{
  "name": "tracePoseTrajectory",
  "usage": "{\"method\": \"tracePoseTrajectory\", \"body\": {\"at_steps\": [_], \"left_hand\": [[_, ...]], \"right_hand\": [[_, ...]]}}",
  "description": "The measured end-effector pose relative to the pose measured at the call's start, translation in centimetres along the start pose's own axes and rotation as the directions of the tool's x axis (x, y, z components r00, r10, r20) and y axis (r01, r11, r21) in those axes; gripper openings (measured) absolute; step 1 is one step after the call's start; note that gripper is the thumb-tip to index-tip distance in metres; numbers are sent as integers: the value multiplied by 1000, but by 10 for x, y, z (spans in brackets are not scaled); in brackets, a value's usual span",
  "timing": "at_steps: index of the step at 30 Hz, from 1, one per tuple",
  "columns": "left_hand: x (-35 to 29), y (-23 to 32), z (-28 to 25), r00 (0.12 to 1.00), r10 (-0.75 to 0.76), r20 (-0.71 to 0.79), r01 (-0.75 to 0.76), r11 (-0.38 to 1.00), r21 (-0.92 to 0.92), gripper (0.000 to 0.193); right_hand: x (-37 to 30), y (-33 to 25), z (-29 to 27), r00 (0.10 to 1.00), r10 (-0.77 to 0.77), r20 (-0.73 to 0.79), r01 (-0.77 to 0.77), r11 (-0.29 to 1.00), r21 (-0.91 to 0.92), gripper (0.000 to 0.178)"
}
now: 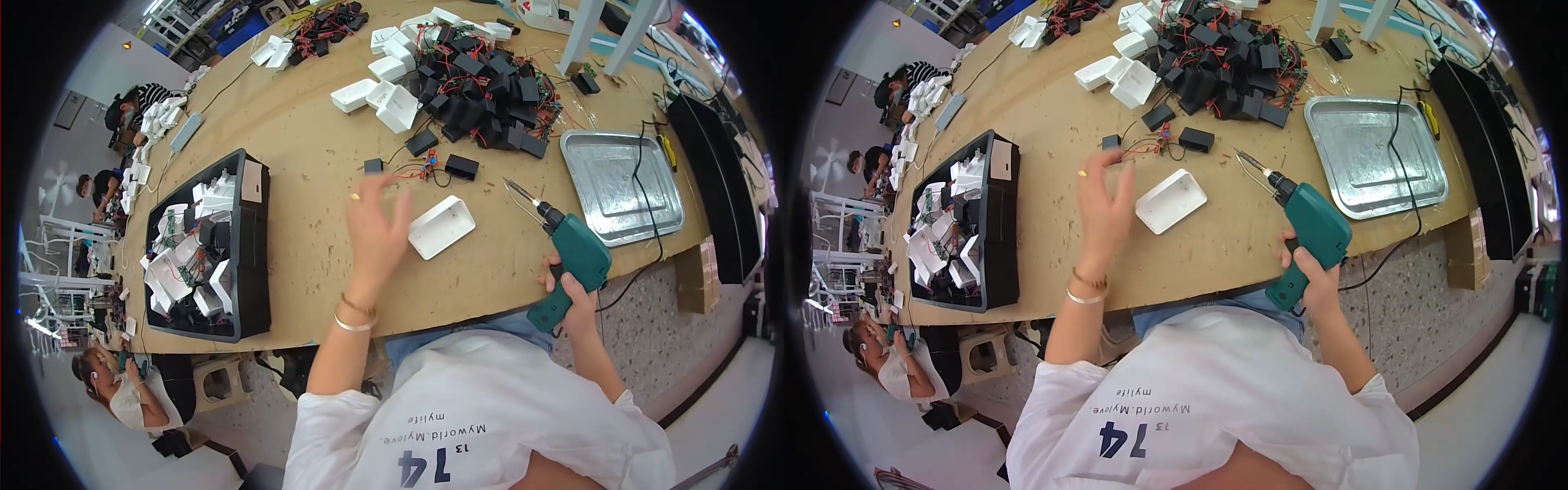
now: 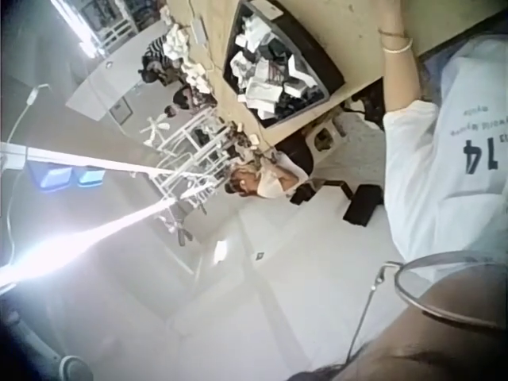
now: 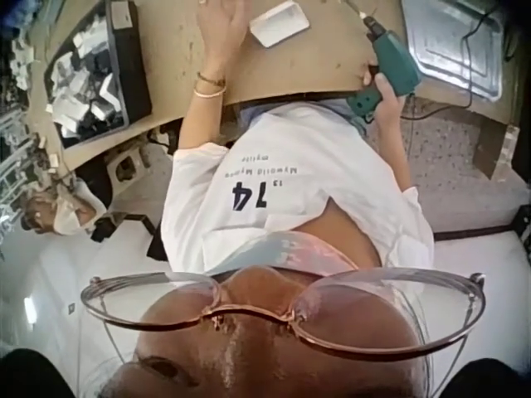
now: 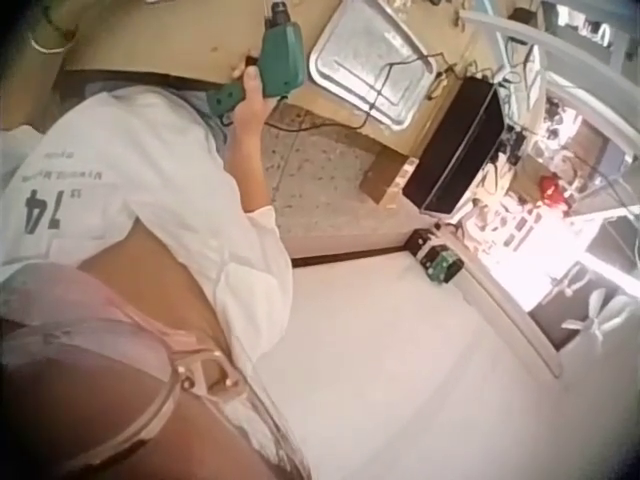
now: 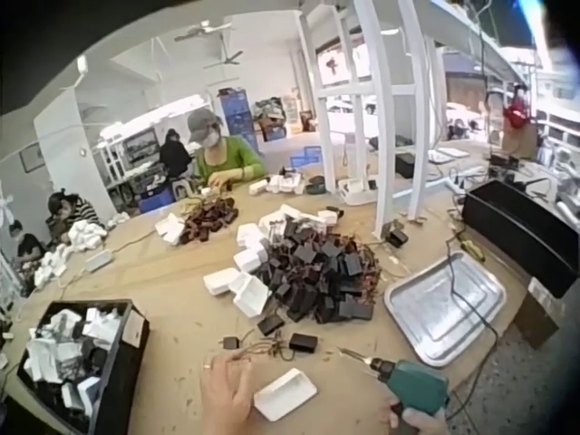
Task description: Soldering or heat-fusing components into plastic housings at a manual workstation.
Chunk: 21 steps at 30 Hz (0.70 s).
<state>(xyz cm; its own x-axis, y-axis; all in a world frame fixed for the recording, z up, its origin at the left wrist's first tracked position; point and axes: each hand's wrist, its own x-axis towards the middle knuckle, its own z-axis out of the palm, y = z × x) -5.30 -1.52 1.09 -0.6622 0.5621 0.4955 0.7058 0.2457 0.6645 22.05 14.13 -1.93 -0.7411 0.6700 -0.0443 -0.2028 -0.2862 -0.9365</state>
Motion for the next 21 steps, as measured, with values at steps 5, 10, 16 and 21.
{"method": "tracePoseTrajectory", "body": {"at_steps": [5,10,16,21], "left_hand": [[38,-36,-3,986,150,69,-163,947,278,34],[39,-35,6,954,203,220,-278,873,401,25],[51,-27,-11,972,156,173,-205,927,315,12],[45,-31,-42,945,-275,175,326,802,-500,17]], "right_hand": [[-2,3,2,1000,-15,-5,15,1000,7,40],[-1,2,4,1000,-24,-20,24,1000,13,39],[-1,0,7,999,1,-42,0,1000,3,39],[0,4,3,1000,-10,-14,10,1000,10,39]]}}
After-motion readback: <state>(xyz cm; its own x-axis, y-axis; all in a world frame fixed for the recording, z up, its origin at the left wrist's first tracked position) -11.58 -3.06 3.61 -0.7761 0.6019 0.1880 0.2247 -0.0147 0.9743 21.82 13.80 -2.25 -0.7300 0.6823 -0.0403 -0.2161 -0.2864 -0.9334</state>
